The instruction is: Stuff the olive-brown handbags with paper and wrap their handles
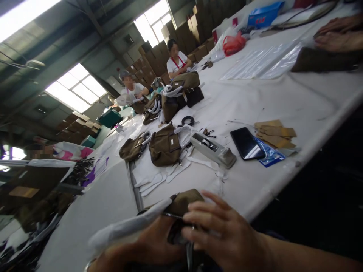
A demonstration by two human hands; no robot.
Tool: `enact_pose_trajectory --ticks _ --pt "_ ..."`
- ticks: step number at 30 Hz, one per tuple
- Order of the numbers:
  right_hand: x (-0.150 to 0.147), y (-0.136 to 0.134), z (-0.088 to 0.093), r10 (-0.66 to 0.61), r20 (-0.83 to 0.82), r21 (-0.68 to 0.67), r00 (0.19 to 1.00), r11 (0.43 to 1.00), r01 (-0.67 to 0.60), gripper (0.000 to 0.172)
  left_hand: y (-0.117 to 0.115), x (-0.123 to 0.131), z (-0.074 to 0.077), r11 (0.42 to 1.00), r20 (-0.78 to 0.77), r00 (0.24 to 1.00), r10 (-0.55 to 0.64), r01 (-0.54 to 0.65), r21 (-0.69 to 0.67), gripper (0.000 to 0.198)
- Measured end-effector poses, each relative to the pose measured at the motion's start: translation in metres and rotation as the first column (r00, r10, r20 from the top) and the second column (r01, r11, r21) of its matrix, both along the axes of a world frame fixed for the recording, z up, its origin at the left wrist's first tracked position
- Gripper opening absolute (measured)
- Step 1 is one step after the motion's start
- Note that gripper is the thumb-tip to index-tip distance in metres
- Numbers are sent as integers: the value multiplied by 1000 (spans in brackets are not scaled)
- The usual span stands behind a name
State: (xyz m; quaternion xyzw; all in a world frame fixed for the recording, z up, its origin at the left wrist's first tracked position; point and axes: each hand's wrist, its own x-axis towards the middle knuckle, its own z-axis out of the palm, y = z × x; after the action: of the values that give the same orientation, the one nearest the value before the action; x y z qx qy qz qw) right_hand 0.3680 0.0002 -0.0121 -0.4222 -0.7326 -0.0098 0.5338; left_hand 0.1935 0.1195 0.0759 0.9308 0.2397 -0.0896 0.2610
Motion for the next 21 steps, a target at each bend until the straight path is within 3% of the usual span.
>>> enact_pose_trajectory --ticks 2,3,5,7,9,11,14,16,21 --pt "10 -3 -8 -150 -219 -236 964 967 97 51 8 2 8 996 -153 988 25 -38 -84 45" --pt "13 -4 -13 -170 -327 -367 930 929 41 55 11 2 9 993 -199 978 59 -78 -88 49" --pt "10 0 -23 -118 -540 -524 833 822 -223 51 16 3 5 992 -195 975 102 -116 -58 48" --pt "1 7 -27 -54 -721 -512 691 713 -479 50 18 4 -2 993 -168 982 83 -95 -67 43" --pt "-9 18 -26 -60 -805 -471 590 670 -575 57 20 5 -7 994 -136 988 78 -87 -63 38" --pt "-17 29 -21 -118 -787 -522 606 651 -551 71 21 4 -11 994 -115 989 90 -96 -49 36" --pt "-21 40 -13 -184 -656 -655 732 619 -432 88 24 1 -16 996 -111 991 79 -84 -43 27" --pt "-22 42 -10 -185 -628 -664 756 634 -396 86 26 -2 -20 996 -137 988 73 -78 -34 26" --pt "-29 34 -7 -96 -776 -475 624 739 -477 65 28 -14 -33 996 -206 979 1 17 85 38"
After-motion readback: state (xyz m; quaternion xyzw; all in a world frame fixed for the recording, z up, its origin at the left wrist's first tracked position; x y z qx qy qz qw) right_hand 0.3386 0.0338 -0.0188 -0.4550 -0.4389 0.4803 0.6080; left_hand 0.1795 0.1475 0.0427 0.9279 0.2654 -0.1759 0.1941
